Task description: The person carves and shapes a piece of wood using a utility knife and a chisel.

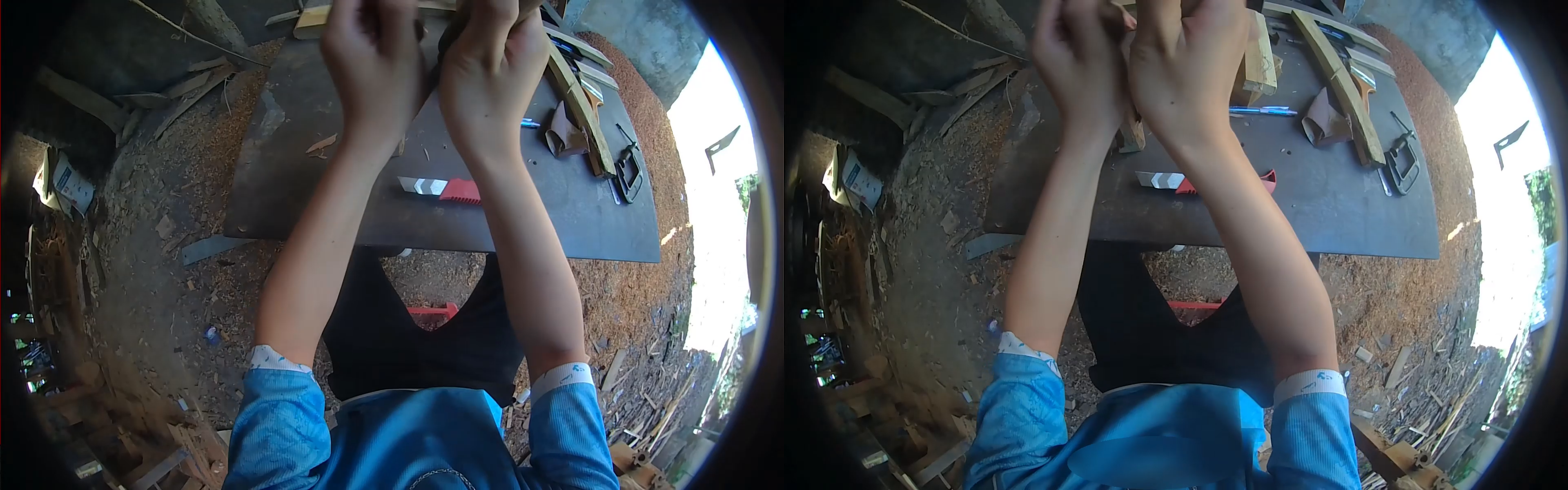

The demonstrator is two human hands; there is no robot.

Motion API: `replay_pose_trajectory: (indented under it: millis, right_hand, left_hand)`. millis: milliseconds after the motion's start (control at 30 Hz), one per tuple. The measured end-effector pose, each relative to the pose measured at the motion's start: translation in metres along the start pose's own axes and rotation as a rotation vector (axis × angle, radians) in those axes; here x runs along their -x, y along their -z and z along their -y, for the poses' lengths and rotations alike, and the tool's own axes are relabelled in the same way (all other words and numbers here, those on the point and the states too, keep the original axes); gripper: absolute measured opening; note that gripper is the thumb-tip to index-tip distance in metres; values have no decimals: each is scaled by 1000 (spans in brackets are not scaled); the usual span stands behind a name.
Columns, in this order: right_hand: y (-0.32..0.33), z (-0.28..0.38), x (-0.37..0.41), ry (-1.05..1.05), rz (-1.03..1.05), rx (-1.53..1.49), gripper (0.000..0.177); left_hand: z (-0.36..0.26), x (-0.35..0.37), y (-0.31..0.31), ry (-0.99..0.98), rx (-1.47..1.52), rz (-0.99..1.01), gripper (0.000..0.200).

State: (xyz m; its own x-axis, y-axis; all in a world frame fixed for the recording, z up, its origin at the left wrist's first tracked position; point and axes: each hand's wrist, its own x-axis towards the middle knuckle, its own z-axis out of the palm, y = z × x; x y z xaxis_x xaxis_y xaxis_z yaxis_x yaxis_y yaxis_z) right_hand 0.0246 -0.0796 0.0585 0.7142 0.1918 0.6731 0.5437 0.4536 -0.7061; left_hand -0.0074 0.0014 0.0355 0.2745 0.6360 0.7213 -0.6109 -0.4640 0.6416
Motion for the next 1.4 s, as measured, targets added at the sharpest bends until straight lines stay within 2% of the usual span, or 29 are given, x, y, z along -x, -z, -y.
replay_pose_trajectory:
  millis: [33, 133, 200, 267, 333, 367, 467, 500, 567, 667, 733, 800, 833, 900, 967, 1000, 1067, 1133, 1167, 1300, 1367, 1400]
  right_hand:
    - [9, 4, 3, -70, 58, -85, 37]
    - [-3, 9, 1, 99, 3, 31, 37]
    - [-23, 20, -5, 257, -121, 151, 37]
    - [-5, 24, -19, 330, 17, -32, 37]
    - [0, 36, -24, 438, 39, 3, 38]
    - [1, 35, -20, 461, 37, 20, 38]
    - [6, -12, -8, 268, 20, 59, 39]
    - [5, -14, -6, 173, 16, 34, 39]
    - [9, -12, -4, 117, 61, -30, 39]
    - [4, 12, -10, 89, 76, -82, 39]
    - [8, 13, -21, 253, 86, -118, 40]
    - [18, 21, -23, 491, 121, 91, 44]
    - [21, 23, -24, 568, 143, 169, 47]
    - [18, 9, -12, 523, 128, 170, 47]
    - [15, -23, -9, 385, 88, 47, 45]
    - [8, -28, -7, 319, 63, -18, 44]
    - [11, -28, -9, 332, 105, -40, 42]
    - [8, -3, 0, 293, 141, -59, 41]
    - [9, 3, -10, 356, 146, -52, 40]
    - [18, -1, -8, 525, 132, 206, 38]
    - [21, -4, -10, 633, 122, 365, 38]
    - [18, -8, -6, 493, 119, 298, 39]
  left_hand:
    - [-1, 2, 3, 58, 6, -26, 27]
    - [19, -3, -8, -267, -23, 20, 27]
    - [14, -13, -11, -248, 25, 14, 27]
    - [-8, -21, -15, -238, 63, 17, 29]
    - [-38, -21, -21, -267, 143, 57, 30]
    - [-32, -16, -19, -250, 114, 50, 30]
    - [20, 5, -8, -143, -99, -16, 31]
    - [7, 10, -7, -28, 18, -6, 30]
    - [19, -3, -18, -181, 67, -24, 29]
    - [20, -10, -20, -188, 102, -3, 27]
    - [0, -17, -19, -225, 138, 70, 27]
    - [-28, -22, -18, -297, 182, 170, 28]
    - [-21, -21, -16, -334, 167, 166, 28]
    - [17, -19, -17, -397, 97, 102, 29]
    - [26, 9, -18, -25, 86, -15, 29]
    - [17, 8, -17, -63, 107, -2, 29]
    - [16, 1, -19, -150, 121, -4, 30]
    - [17, -3, -26, -237, 97, -44, 30]
    - [14, -8, -26, -245, 157, -5, 31]
    - [-13, -26, -15, -369, 177, 165, 35]
    - [3, -19, -16, -334, 170, 116, 36]
    - [11, -15, -17, -315, 167, 92, 37]
